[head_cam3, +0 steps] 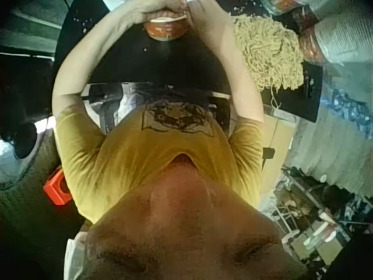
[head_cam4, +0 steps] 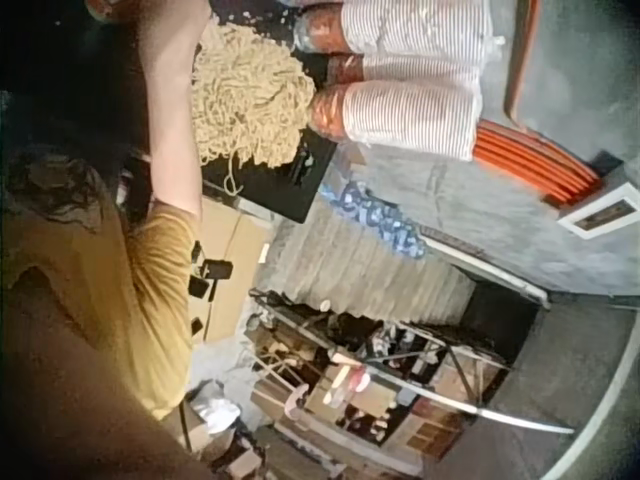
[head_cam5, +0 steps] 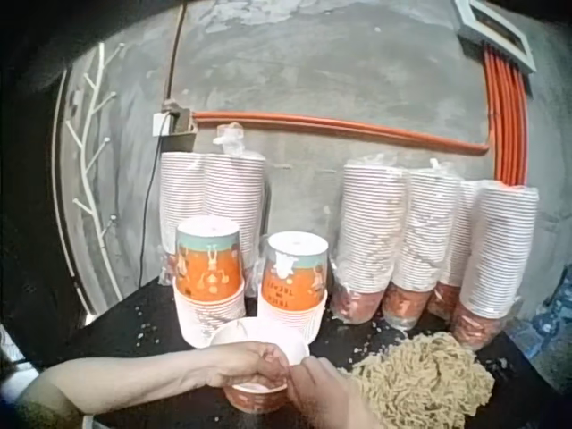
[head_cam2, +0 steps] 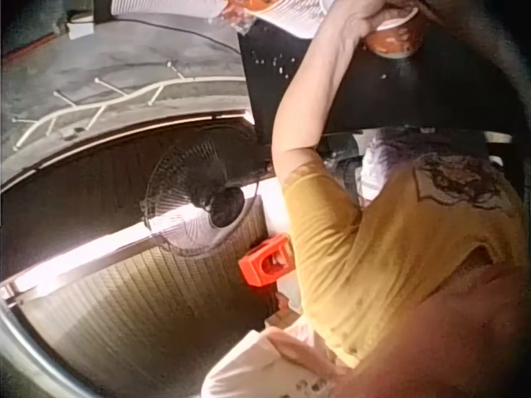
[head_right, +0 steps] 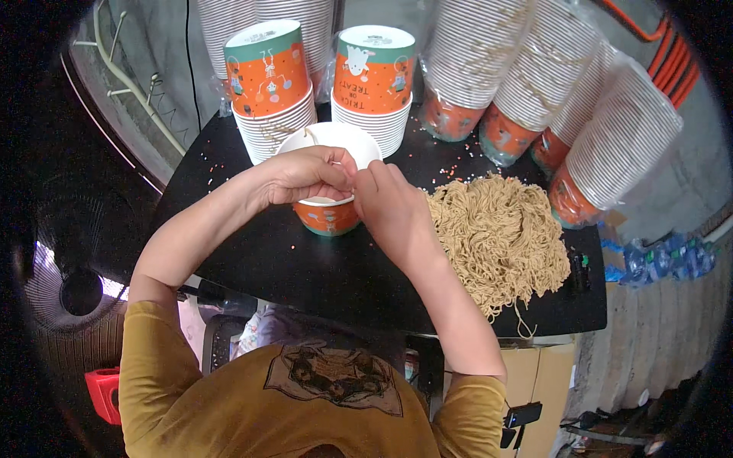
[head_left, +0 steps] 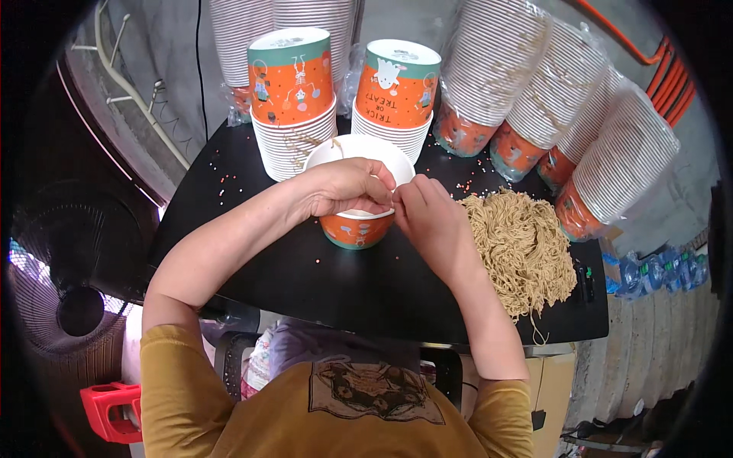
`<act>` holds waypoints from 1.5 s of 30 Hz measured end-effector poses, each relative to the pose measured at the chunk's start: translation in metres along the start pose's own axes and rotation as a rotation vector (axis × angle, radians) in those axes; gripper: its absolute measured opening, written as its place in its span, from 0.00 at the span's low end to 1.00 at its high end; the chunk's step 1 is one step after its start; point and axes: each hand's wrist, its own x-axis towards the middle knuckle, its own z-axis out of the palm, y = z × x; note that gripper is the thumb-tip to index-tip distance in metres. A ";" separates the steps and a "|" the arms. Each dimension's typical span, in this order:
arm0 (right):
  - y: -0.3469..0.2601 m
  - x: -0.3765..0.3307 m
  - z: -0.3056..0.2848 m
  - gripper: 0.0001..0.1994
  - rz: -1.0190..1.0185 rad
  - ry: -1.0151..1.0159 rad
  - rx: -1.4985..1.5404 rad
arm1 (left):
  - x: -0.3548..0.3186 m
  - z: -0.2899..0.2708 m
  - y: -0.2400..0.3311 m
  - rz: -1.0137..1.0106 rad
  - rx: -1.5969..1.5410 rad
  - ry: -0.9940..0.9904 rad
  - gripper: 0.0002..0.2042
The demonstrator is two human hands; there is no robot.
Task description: Assembling decorative paper cups by threading and tying string through pre-made holes.
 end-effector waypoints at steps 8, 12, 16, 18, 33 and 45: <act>0.003 0.004 0.003 0.07 0.095 -0.057 0.026 | 0.002 0.001 -0.005 0.090 0.115 -0.048 0.11; 0.006 0.019 -0.014 0.11 0.547 -0.375 0.417 | -0.001 0.004 -0.007 0.122 0.210 -0.026 0.10; 0.033 0.038 -0.017 0.15 0.661 -0.582 0.553 | -0.001 0.009 -0.002 0.172 0.246 -0.028 0.10; 0.044 0.044 -0.013 0.15 0.708 -0.728 0.631 | -0.002 0.009 -0.003 0.167 0.252 -0.021 0.10; 0.043 0.075 -0.023 0.13 0.685 -0.928 0.639 | -0.005 0.020 -0.008 0.294 0.494 0.107 0.12; 0.052 0.058 -0.037 0.08 0.796 -0.681 0.918 | 0.001 0.013 -0.009 0.283 0.516 0.085 0.09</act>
